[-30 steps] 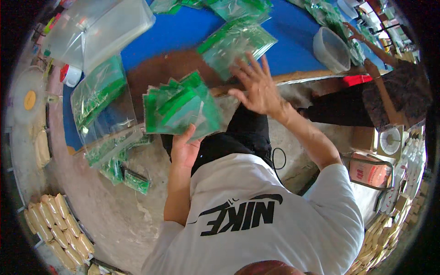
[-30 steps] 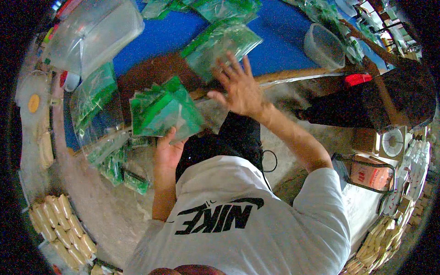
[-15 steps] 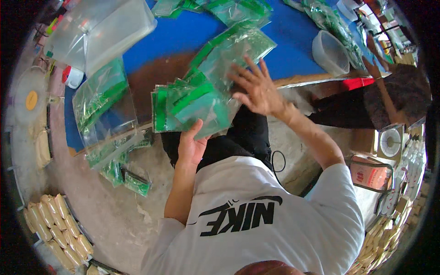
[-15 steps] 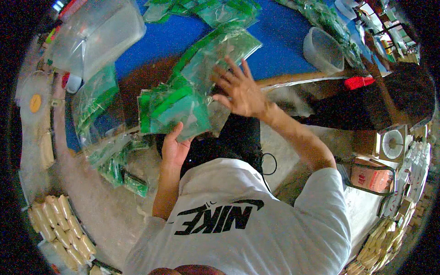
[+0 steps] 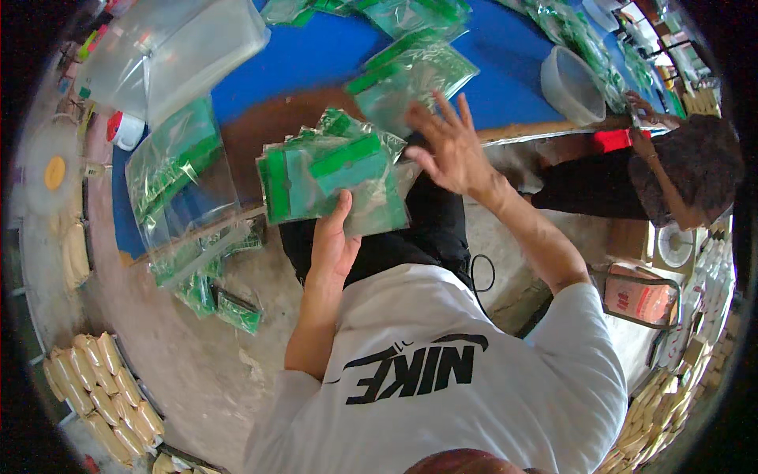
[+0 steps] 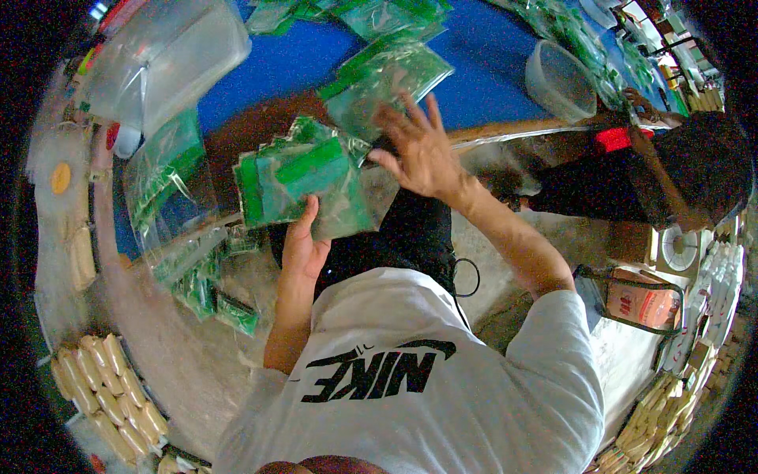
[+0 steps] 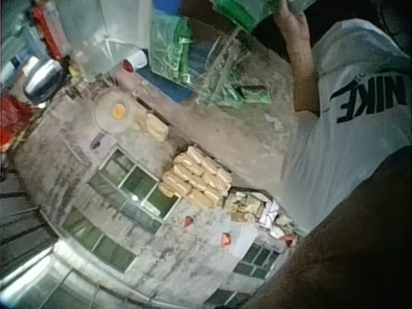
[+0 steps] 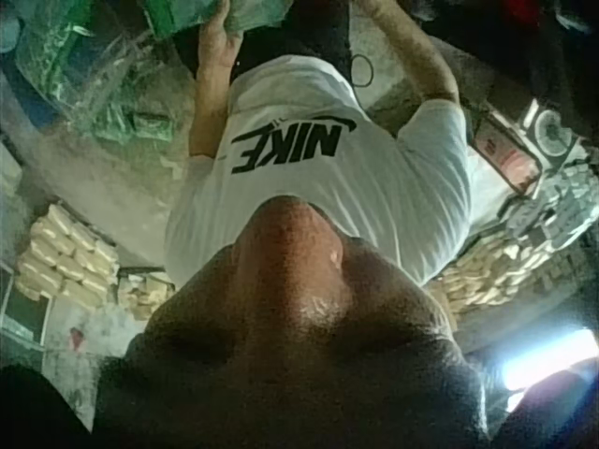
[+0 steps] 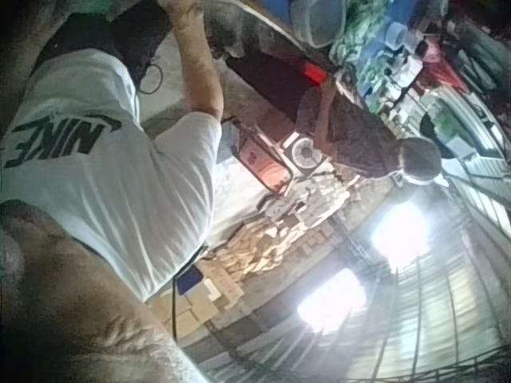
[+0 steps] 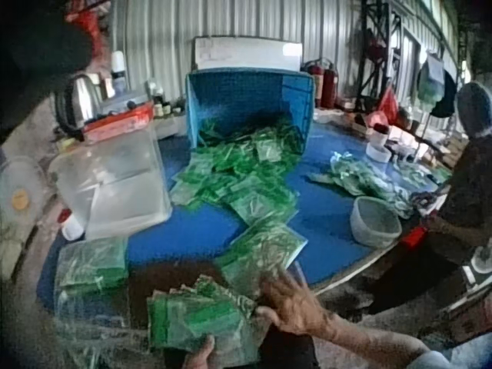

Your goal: The person gathers and stacks small green packets from a table by hand, then inserts the stack into a clear plastic bag.

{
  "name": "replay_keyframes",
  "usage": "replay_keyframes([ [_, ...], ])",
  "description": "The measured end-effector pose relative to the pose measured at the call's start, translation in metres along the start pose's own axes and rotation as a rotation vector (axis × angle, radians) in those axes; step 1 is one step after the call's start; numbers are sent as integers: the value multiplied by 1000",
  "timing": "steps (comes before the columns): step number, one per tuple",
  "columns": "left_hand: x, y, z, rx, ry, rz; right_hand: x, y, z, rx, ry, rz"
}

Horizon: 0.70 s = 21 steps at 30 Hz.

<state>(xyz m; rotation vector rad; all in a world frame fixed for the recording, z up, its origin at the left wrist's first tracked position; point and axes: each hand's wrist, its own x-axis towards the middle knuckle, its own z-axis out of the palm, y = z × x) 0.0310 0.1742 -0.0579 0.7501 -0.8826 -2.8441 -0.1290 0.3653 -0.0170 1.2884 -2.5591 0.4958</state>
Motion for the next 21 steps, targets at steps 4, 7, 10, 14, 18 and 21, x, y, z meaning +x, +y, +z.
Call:
replay_keyframes([
  [4, 1, 4, -1, 47, -69, 21, -8, -9, 13, 436, -197, -202],
  [7, 1, 5, -3, 94, -69, 23, 6, 3, -2, 372, -95, -135],
  [10, 1, 3, -5, 83, -75, 27, 13, 13, -3, -1, 131, 5],
  [14, 1, 0, -4, 58, -9, 35, -2, 12, 0, -12, -75, -131],
  [18, 0, 2, -4, 110, 6, -9, -8, 1, 4, 510, -168, -191],
  [21, 1, 1, -5, 106, -29, 40, 6, 14, -8, 443, -17, 23],
])
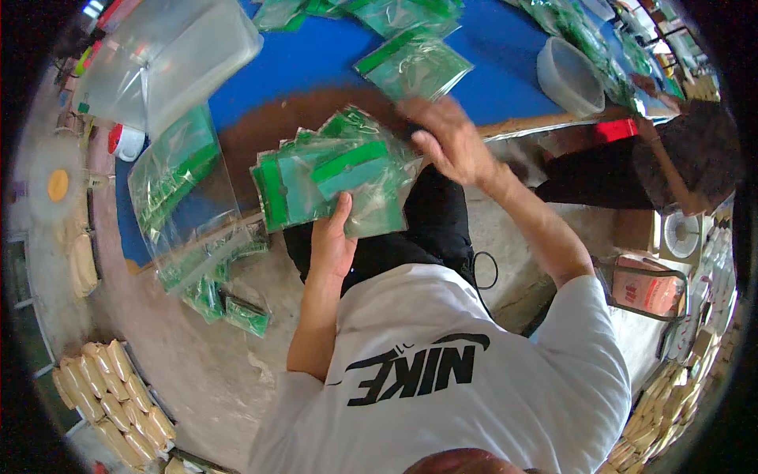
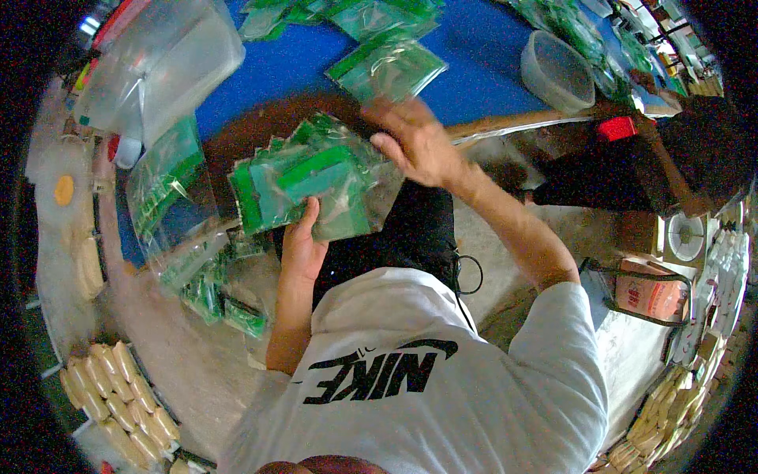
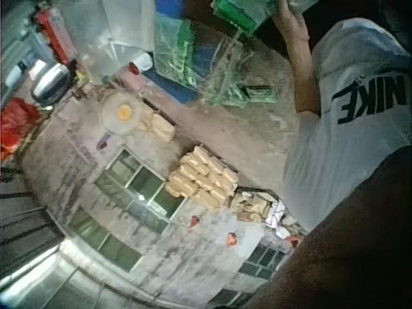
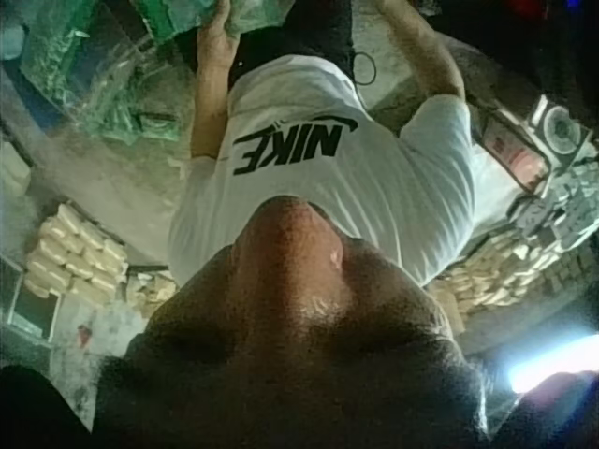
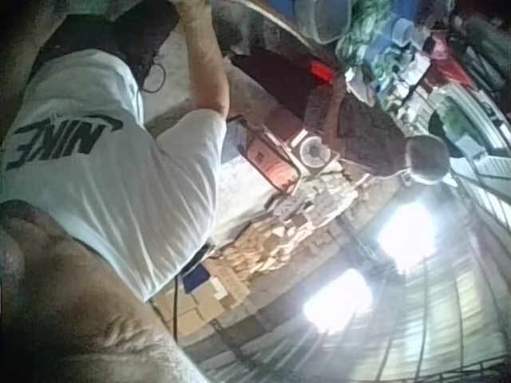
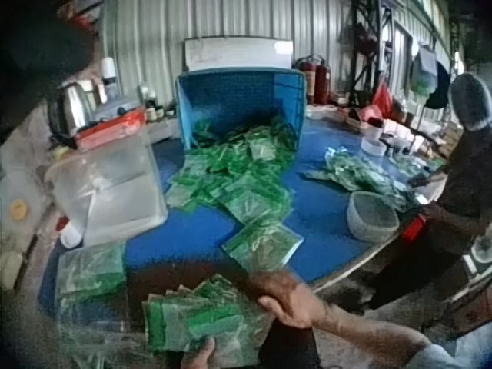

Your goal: The person gathers and stacks small green packets from a table by hand, then inserts the stack into a clear plastic bag.

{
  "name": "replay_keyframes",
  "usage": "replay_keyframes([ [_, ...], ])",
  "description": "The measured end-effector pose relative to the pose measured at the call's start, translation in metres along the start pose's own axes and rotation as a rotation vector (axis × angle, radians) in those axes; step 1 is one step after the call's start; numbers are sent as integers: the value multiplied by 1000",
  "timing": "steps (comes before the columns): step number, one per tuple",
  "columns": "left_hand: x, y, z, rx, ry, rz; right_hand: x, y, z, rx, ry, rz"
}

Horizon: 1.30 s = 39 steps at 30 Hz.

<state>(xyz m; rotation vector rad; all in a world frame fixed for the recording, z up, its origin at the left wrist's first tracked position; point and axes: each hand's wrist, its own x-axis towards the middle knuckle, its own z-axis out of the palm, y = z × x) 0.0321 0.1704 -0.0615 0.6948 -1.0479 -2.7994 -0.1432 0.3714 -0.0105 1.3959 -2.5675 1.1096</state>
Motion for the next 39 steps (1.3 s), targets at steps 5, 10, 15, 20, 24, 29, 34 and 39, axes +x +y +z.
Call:
replay_keyframes([
  [5, 1, 1, 1, -23, 18, -1, -1, 20, 3, -569, 131, -18],
  [10, -2, 3, 7, -76, -15, -24, -23, -7, 19, -201, -49, -103],
  [15, -5, 7, 9, -4, -3, 9, -22, -38, 26, 469, -36, 235],
  [20, -18, 5, 16, 109, 53, 61, -26, -49, 47, 220, 251, 342],
  [24, -24, 16, 16, 295, 59, 210, -24, -73, 54, 204, 262, 342],
  [29, -1, 79, 33, 817, 111, 523, 48, -73, 17, 453, 179, 150],
  [34, 50, 129, 20, 1124, -164, 435, 79, -35, 36, 390, 206, -21],
  [39, 73, 115, 23, 970, -381, 599, 78, -26, 63, 413, 186, 22],
])
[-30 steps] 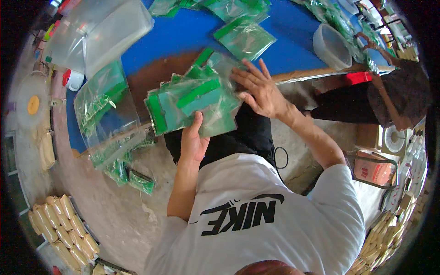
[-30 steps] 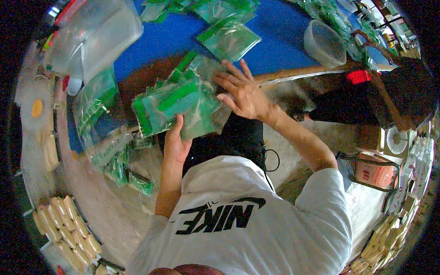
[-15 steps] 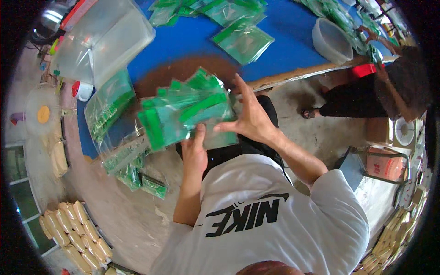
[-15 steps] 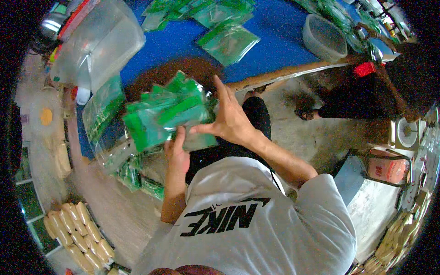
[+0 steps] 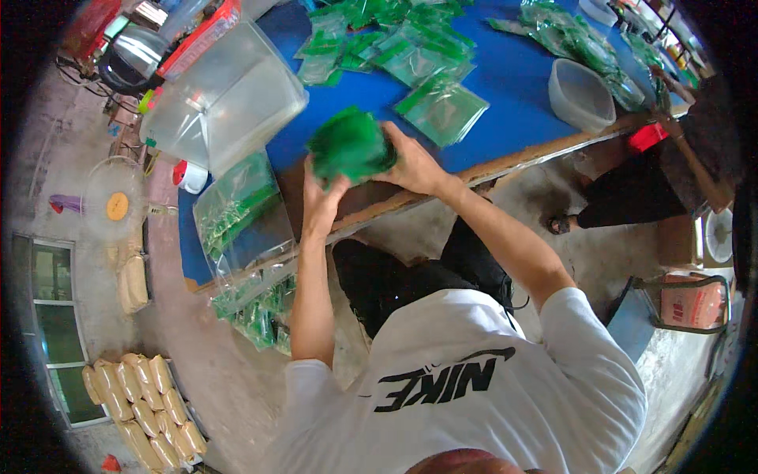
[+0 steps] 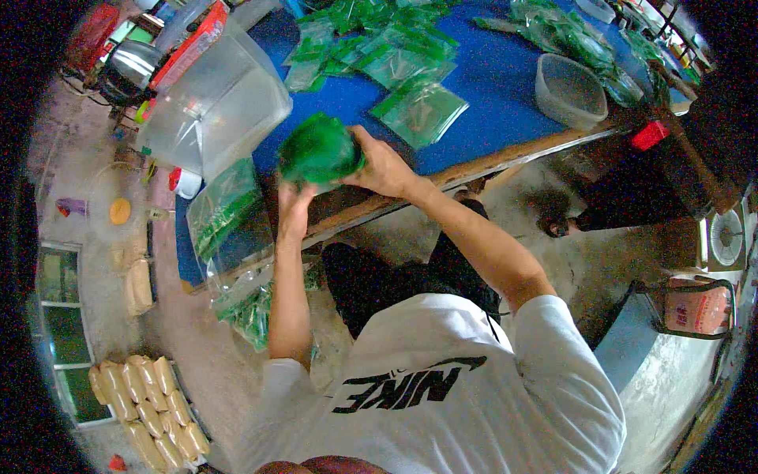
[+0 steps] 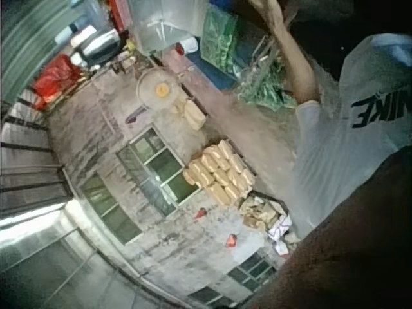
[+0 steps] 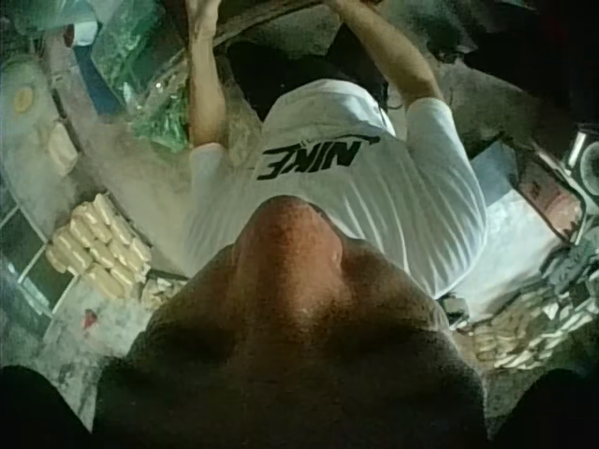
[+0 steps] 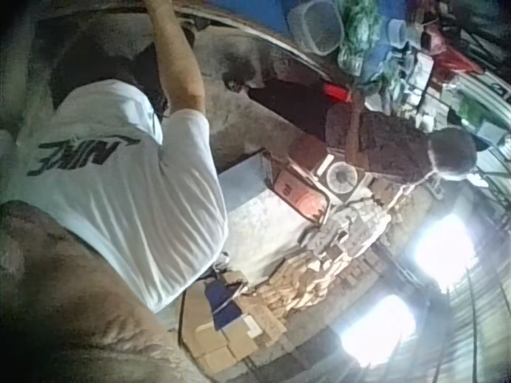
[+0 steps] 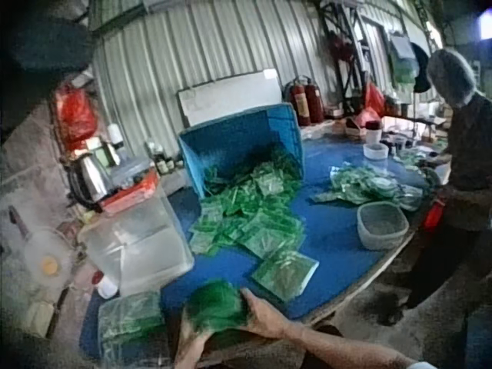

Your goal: The person gathers and stacks small green packets from a table by hand, then inserts the stack into a clear plastic bag.

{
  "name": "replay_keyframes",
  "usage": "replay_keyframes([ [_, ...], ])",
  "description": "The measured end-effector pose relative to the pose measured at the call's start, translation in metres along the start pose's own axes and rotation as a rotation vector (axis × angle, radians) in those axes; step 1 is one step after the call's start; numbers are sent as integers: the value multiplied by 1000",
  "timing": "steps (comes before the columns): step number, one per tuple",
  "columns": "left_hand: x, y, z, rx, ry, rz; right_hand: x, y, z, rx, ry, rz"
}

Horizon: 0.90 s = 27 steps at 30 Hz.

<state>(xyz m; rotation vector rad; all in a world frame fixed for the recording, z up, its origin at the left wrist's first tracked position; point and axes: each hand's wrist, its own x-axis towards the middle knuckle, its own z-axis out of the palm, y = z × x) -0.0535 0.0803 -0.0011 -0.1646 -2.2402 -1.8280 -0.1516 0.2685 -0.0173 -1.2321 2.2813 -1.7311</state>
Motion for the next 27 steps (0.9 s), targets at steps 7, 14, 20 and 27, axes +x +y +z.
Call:
replay_keyframes([
  [7, -4, -22, -6, 314, 91, 72, 0, 3, 2, 37, -41, 101],
  [14, -6, -34, -19, 652, 40, -71, 10, 13, 11, 94, 43, -57],
  [20, 1, -19, -16, 157, 14, -42, 13, -1, 7, -2, -163, 172],
  [27, 3, -15, -13, 325, 101, 32, 12, -6, 1, 10, -128, 152],
])
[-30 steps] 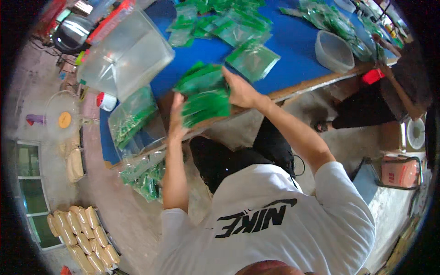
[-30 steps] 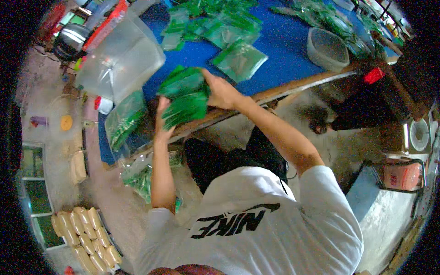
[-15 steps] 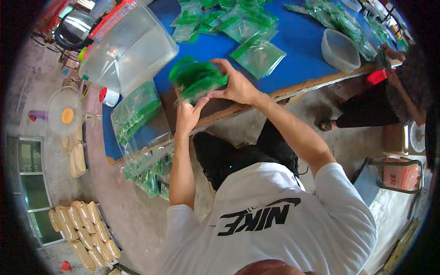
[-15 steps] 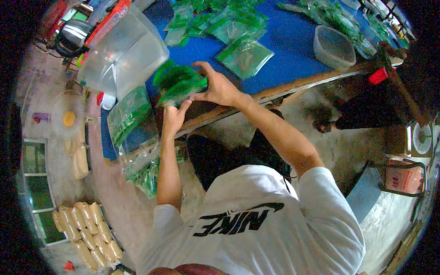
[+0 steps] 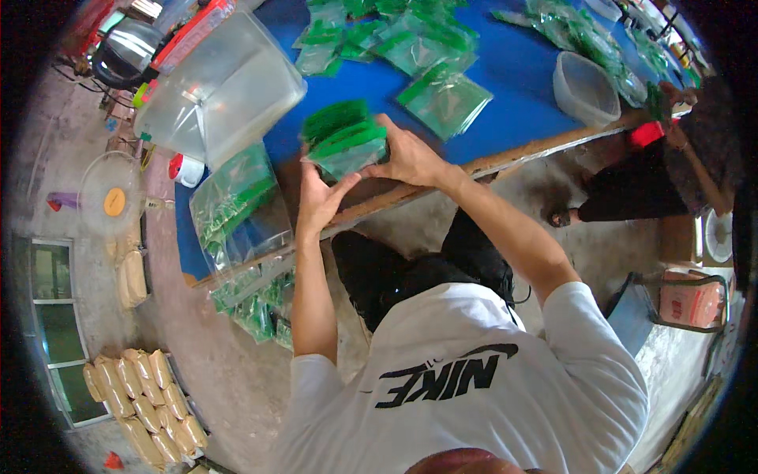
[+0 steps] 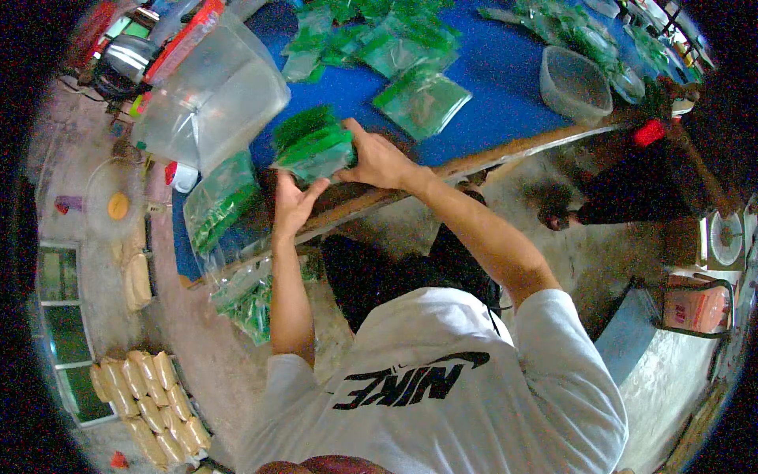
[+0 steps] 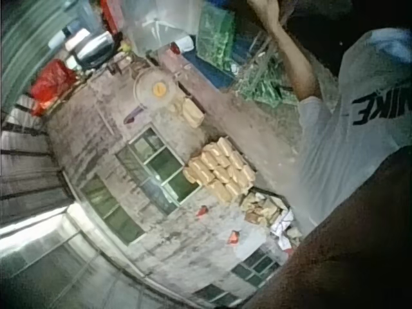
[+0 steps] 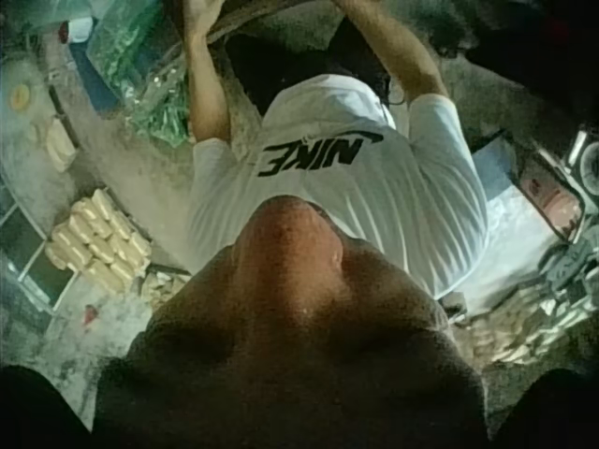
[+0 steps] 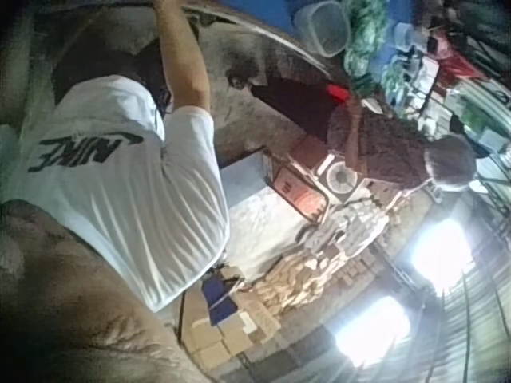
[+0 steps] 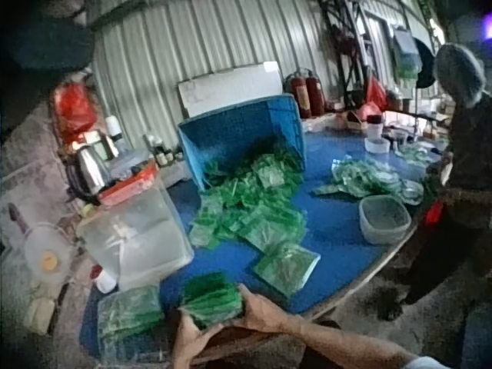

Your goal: The person gathers and stacks small green packets from a table by hand, then inserts the stack into a clear plastic bag.

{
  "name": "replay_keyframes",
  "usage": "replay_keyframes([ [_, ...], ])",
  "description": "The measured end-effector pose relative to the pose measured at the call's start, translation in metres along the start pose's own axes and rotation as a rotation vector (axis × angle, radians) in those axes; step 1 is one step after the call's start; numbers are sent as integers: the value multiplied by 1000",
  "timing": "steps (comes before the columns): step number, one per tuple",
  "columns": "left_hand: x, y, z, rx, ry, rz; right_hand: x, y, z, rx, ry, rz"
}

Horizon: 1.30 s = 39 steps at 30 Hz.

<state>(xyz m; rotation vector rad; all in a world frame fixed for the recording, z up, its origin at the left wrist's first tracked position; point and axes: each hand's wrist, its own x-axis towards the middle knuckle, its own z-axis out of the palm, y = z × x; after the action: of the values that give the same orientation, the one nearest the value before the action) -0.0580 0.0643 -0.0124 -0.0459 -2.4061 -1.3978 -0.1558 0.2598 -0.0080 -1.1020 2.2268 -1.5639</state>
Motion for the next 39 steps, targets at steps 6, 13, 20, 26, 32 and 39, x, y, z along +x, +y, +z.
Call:
replay_keyframes([
  [6, -2, -17, 7, -241, -74, -44, -2, 11, 7, 29, 37, -160],
  [13, 1, -4, -1, -95, -39, -40, 0, 2, 2, -78, 29, -169],
  [20, -2, 0, 13, -493, 11, -29, -7, 11, 6, -238, 37, -99],
  [26, -12, 1, 10, -244, -124, -207, -16, 25, 14, -296, 25, -109],
  [32, -63, 30, 37, -441, 56, -223, -52, -23, -15, -39, -237, 17],
  [39, -119, 8, 56, -1443, 243, -616, -22, 21, -103, -311, 525, -19],
])
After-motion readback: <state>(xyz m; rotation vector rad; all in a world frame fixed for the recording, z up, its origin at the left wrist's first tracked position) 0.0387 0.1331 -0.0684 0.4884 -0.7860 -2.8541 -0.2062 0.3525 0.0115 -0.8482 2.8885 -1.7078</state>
